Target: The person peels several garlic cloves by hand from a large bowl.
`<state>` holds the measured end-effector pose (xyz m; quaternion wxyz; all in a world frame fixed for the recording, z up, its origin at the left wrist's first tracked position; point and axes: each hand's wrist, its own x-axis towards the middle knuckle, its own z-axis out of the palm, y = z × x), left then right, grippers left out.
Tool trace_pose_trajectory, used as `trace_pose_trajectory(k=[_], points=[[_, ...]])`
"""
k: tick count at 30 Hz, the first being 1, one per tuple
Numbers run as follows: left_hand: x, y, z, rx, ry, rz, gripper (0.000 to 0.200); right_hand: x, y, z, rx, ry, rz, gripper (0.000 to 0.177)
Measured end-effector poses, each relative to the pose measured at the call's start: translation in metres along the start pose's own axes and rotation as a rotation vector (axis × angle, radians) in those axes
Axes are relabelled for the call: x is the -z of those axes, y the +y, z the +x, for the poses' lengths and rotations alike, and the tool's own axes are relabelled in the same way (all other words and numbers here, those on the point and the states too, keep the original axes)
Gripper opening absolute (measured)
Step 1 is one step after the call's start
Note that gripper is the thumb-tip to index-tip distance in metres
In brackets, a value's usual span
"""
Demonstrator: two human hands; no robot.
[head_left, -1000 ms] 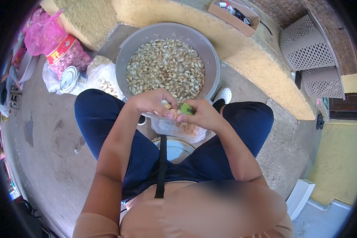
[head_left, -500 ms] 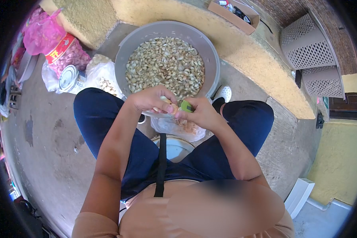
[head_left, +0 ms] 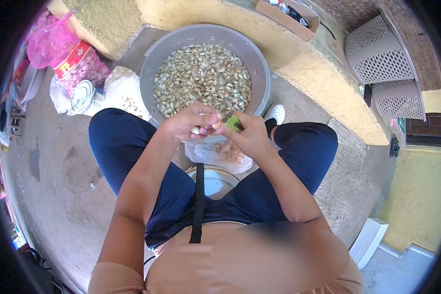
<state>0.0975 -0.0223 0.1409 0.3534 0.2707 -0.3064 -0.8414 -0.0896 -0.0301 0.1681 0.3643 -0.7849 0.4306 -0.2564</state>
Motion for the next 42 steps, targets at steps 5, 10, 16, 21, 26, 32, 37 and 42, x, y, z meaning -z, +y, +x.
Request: trace_pose_trajectory(k=[5,10,16,21,26,32,37,42], points=[[-0.003,-0.002,0.001,-0.011,0.054,-0.058,0.033,-0.005,0.002,0.0,0.023,0.093,-0.058,0.045],[-0.004,-0.005,0.003,-0.034,0.099,-0.076,0.031,-0.009,0.003,0.0,0.003,0.136,-0.042,0.047],[-0.002,-0.002,0.001,0.065,0.027,-0.071,0.028,0.002,0.008,0.002,-0.018,-0.037,-0.082,0.049],[-0.005,-0.009,0.005,0.034,0.099,-0.196,0.025,-0.002,0.008,0.002,-0.007,0.07,-0.122,0.05],[-0.012,-0.01,0.005,-0.002,0.116,-0.251,0.024,-0.001,0.005,0.001,0.151,0.241,-0.308,0.05],[-0.012,-0.01,0.004,-0.019,0.085,-0.266,0.027,-0.004,0.008,0.003,0.202,0.248,-0.263,0.049],[-0.01,-0.003,0.002,0.081,-0.009,-0.08,0.031,0.011,0.014,0.008,0.176,-0.038,-0.063,0.048],[-0.011,-0.01,0.004,0.074,0.018,-0.096,0.03,0.007,0.019,0.009,0.172,0.022,-0.127,0.049]])
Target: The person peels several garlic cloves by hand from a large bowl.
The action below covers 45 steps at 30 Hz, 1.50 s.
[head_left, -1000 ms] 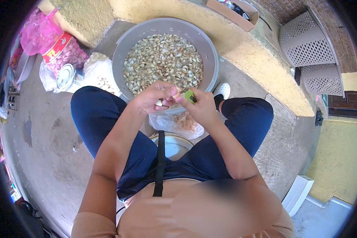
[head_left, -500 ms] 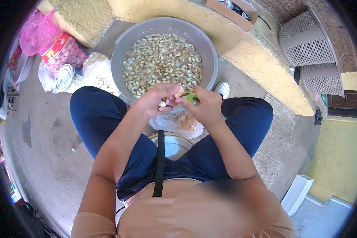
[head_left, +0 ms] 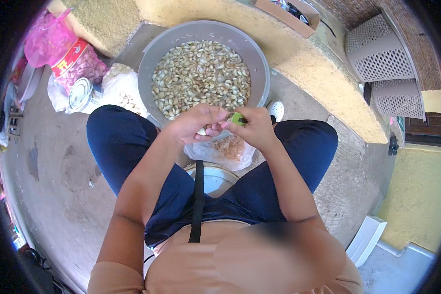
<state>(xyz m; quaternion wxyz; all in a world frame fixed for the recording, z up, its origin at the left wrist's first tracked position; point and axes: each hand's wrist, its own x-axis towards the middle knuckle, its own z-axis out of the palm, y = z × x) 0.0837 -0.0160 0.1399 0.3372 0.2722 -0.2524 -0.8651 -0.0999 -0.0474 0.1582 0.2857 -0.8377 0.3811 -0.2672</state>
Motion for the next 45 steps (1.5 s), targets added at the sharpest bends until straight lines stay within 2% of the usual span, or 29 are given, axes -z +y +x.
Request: trace_pose_trajectory(k=[3,7,12,19,22,25,28,30,32,34,37,38,41,45], points=[[-0.007,-0.003,0.004,-0.075,0.113,-0.062,0.03,-0.002,0.001,0.0,0.023,0.105,-0.107,0.05],[-0.017,-0.008,0.007,-0.121,0.132,-0.274,0.028,-0.003,-0.001,0.003,0.084,0.238,-0.21,0.049],[-0.02,-0.01,0.011,-0.088,0.225,-0.438,0.03,-0.006,-0.001,0.002,0.105,0.231,-0.236,0.044],[-0.016,-0.01,0.013,-0.127,0.212,-0.471,0.032,-0.008,-0.001,0.001,0.05,0.136,-0.264,0.039],[-0.001,-0.005,0.015,-0.155,0.141,-0.504,0.033,-0.002,0.002,-0.005,-0.175,0.125,0.119,0.031],[0.008,-0.004,0.015,-0.194,0.123,-0.485,0.033,-0.001,0.021,-0.01,-0.59,0.146,0.644,0.039],[0.011,-0.001,0.012,-0.195,0.131,-0.39,0.034,-0.023,0.048,-0.032,-0.507,-0.236,0.049,0.032],[0.01,0.0,0.01,-0.196,0.129,-0.294,0.035,-0.042,0.048,-0.05,-0.193,-0.647,-0.196,0.026],[0.006,0.0,0.01,-0.16,0.193,-0.215,0.04,-0.066,0.037,-0.065,-0.085,-0.826,-0.244,0.022],[0.004,0.0,0.009,-0.129,0.221,-0.122,0.044,-0.085,0.024,-0.075,-0.118,-1.022,-0.33,0.02],[0.001,0.001,0.011,-0.098,0.218,0.009,0.046,-0.097,0.02,-0.079,-0.182,-0.988,-0.304,0.021],[0.001,0.0,0.011,-0.091,0.227,0.032,0.046,-0.088,0.006,-0.071,-0.218,-1.056,-0.336,0.022],[0.001,0.002,0.009,-0.102,0.245,0.066,0.046,-0.084,-0.005,-0.071,-0.177,-0.968,-0.377,0.019],[-0.003,0.005,0.007,-0.092,0.224,0.027,0.044,-0.089,-0.013,-0.074,-0.119,-0.922,-0.147,0.02]])
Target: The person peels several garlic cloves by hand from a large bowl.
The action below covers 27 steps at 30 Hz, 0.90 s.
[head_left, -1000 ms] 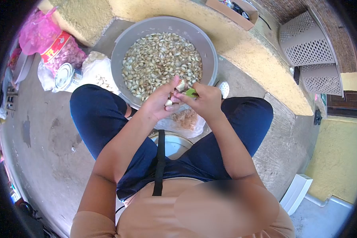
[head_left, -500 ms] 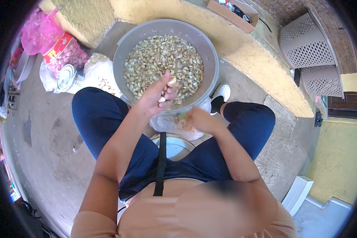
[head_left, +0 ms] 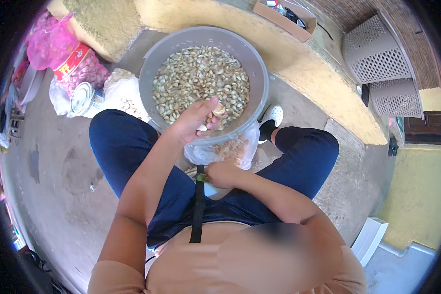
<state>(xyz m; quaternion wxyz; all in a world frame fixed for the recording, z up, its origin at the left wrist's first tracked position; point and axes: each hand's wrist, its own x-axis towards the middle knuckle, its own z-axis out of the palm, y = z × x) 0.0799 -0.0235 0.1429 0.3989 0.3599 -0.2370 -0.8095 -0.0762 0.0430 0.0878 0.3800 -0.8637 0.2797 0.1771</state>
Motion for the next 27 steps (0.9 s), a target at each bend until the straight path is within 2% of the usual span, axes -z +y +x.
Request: trace_pose_trajectory(k=[2,5,14,17,19,21,23,26,27], points=[[-0.001,0.001,-0.001,-0.009,0.003,-0.018,0.043,-0.011,0.0,0.009,0.006,-0.065,0.073,0.023],[0.0,0.001,-0.003,-0.015,-0.008,-0.036,0.043,-0.016,-0.001,0.013,-0.133,-0.171,0.043,0.024],[-0.001,0.002,-0.005,-0.01,-0.019,-0.038,0.036,-0.002,0.003,0.005,-0.237,-0.14,-0.018,0.038],[0.002,0.002,-0.003,-0.01,-0.02,-0.048,0.034,0.006,0.018,0.011,-0.26,-0.09,-0.087,0.035],[0.004,0.001,-0.003,-0.015,-0.014,-0.023,0.032,0.031,0.041,0.015,-0.333,0.082,0.007,0.038],[0.002,0.001,-0.003,-0.017,-0.007,0.035,0.03,0.063,0.074,0.008,-0.298,0.369,0.44,0.038],[-0.002,-0.001,-0.001,-0.005,0.083,0.202,0.03,0.104,0.058,-0.012,-0.302,0.433,0.974,0.033],[-0.003,-0.005,0.006,-0.016,0.155,0.433,0.03,0.11,0.039,-0.017,-0.081,0.381,1.415,0.03],[-0.001,-0.006,0.009,-0.023,0.173,0.507,0.03,0.104,0.041,-0.014,-0.008,0.386,1.459,0.03]])
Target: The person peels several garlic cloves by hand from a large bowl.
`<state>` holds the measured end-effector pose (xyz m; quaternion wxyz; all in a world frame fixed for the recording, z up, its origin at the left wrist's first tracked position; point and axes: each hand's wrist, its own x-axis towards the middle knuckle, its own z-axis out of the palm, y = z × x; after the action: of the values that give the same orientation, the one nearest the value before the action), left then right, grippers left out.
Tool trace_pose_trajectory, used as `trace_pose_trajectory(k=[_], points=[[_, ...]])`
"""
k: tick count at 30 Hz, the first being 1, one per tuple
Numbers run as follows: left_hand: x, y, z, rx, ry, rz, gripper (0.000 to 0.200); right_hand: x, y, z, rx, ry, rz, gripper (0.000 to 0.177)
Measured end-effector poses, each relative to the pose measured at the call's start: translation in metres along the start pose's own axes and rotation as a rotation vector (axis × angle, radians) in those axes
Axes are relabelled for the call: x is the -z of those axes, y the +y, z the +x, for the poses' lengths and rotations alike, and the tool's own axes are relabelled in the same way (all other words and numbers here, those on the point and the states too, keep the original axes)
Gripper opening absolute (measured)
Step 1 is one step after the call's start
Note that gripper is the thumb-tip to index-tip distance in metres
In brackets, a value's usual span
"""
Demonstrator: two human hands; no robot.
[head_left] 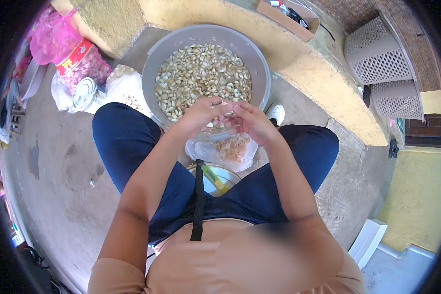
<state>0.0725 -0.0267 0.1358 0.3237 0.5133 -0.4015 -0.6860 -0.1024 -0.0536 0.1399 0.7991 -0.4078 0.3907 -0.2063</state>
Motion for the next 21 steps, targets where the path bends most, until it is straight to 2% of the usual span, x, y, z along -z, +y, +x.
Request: trace_pose_trajectory(k=[3,6,9,12,15,18,21], points=[[0.003,-0.006,0.006,-0.019,0.059,0.037,0.028,-0.002,0.005,0.005,0.034,0.013,0.001,0.033],[0.004,-0.009,0.01,-0.044,0.119,0.13,0.028,0.004,0.001,0.008,-0.047,-0.029,0.004,0.031],[0.005,-0.002,0.006,0.032,0.09,0.221,0.031,0.007,0.006,0.011,-0.126,0.038,-0.02,0.028],[0.008,-0.001,0.008,-0.008,0.013,0.231,0.034,0.011,0.004,0.012,-0.178,0.019,0.019,0.023],[0.009,-0.015,0.019,-0.18,0.026,0.315,0.037,0.011,0.006,0.016,-0.168,-0.012,0.043,0.024],[0.01,-0.024,0.024,-0.432,0.17,0.611,0.037,0.015,0.01,0.02,-0.139,0.048,0.028,0.022],[0.001,-0.021,0.019,-0.363,0.22,0.541,0.038,0.016,0.015,0.023,-0.047,0.155,0.0,0.019]])
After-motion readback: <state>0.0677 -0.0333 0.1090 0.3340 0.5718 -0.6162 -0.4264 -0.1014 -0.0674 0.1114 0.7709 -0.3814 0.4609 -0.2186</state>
